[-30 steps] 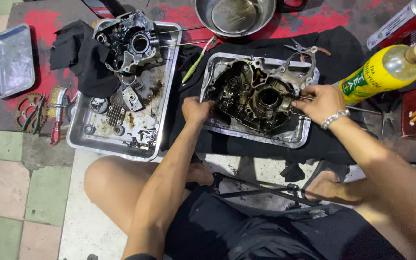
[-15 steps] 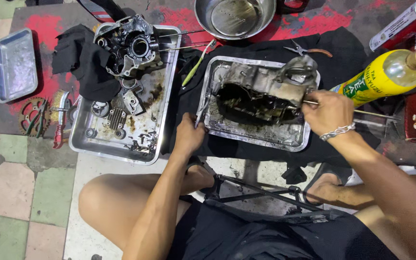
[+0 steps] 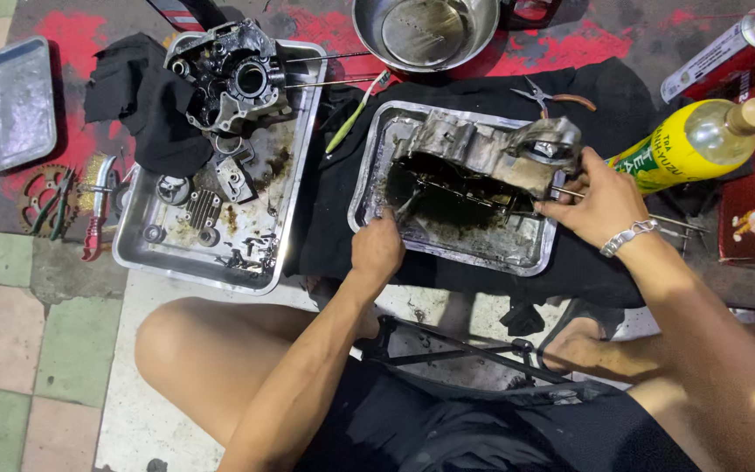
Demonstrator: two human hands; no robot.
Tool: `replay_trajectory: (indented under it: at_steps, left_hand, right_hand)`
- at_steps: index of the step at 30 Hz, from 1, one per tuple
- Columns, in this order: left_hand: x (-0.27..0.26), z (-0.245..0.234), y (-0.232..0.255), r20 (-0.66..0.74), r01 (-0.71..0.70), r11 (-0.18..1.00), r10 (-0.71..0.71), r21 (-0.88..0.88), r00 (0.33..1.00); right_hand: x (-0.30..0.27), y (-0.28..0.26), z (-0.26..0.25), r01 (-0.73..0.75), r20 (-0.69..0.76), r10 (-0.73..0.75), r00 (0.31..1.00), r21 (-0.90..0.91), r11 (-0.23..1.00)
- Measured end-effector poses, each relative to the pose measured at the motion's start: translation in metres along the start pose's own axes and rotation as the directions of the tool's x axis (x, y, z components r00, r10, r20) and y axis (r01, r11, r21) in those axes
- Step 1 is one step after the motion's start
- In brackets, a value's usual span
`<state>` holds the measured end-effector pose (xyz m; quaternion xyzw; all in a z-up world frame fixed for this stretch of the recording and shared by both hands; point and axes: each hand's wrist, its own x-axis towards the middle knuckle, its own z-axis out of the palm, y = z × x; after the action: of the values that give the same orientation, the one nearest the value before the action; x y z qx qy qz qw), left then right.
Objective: The person scrubs a disassembled engine casing with a toothbrush and pours a yellow liquid from a bottle into the tray to clean the parts. The person repeatedly scrubs different areas of the casing and pours more liquid as needed.
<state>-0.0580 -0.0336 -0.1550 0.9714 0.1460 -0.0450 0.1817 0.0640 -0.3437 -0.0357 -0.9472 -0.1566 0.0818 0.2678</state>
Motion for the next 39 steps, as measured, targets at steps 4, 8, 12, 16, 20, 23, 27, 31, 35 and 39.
replay_trajectory:
  at_steps: [4,8,12,16,20,23,27,31,35,39]
  left_hand:
    - [-0.012,-0.005,0.017,-0.060,-0.064,0.985,0.055,-0.161,0.997]
    - [0.003,0.017,0.030,-0.117,-0.113,0.985,0.098,-0.129,0.988]
    - [0.007,0.045,0.043,-0.022,-0.165,0.985,0.164,-0.048,0.986]
    - [0.018,0.040,0.039,-0.013,-0.139,0.989,0.138,-0.056,0.990]
    - [0.007,0.052,0.057,0.034,-0.236,0.972,0.237,-0.017,0.971]
    - [0.024,0.045,0.043,0.017,-0.031,0.995,0.033,-0.093,0.999]
    - [0.021,0.058,0.061,-0.076,-0.121,0.989,0.115,-0.088,0.991]
    - [0.025,0.047,0.055,-0.053,-0.031,0.990,0.024,-0.140,0.998]
    - [0.007,0.063,0.088,-0.038,-0.014,0.979,0.007,-0.203,0.999]
    - [0.002,0.060,0.084,-0.108,-0.103,0.971,0.081,-0.217,0.991]
  right_hand:
    - [0.006,0.002,0.000,0.050,-0.046,-0.048,0.998,0.044,0.998]
    - [0.004,0.000,0.003,0.080,-0.061,-0.070,0.996,0.184,0.980]
    - [0.002,0.000,0.001,0.014,-0.043,-0.012,0.999,0.067,0.998]
    - [0.008,0.000,0.000,-0.003,-0.034,0.003,0.999,-0.001,1.000]
    - [0.007,0.002,0.002,0.078,-0.071,-0.072,0.995,0.090,0.993]
    - [0.009,0.006,0.004,0.005,-0.032,-0.004,0.999,0.019,1.000]
    - [0.008,0.011,0.012,0.208,-0.199,-0.197,0.960,0.037,0.977]
    - [-0.006,0.006,0.023,0.210,-0.270,-0.188,0.944,0.056,0.976]
    - [-0.027,-0.003,0.038,0.154,-0.262,-0.152,0.953,-0.014,0.988]
    - [-0.050,-0.015,0.042,0.038,-0.164,-0.063,0.984,-0.149,0.988]
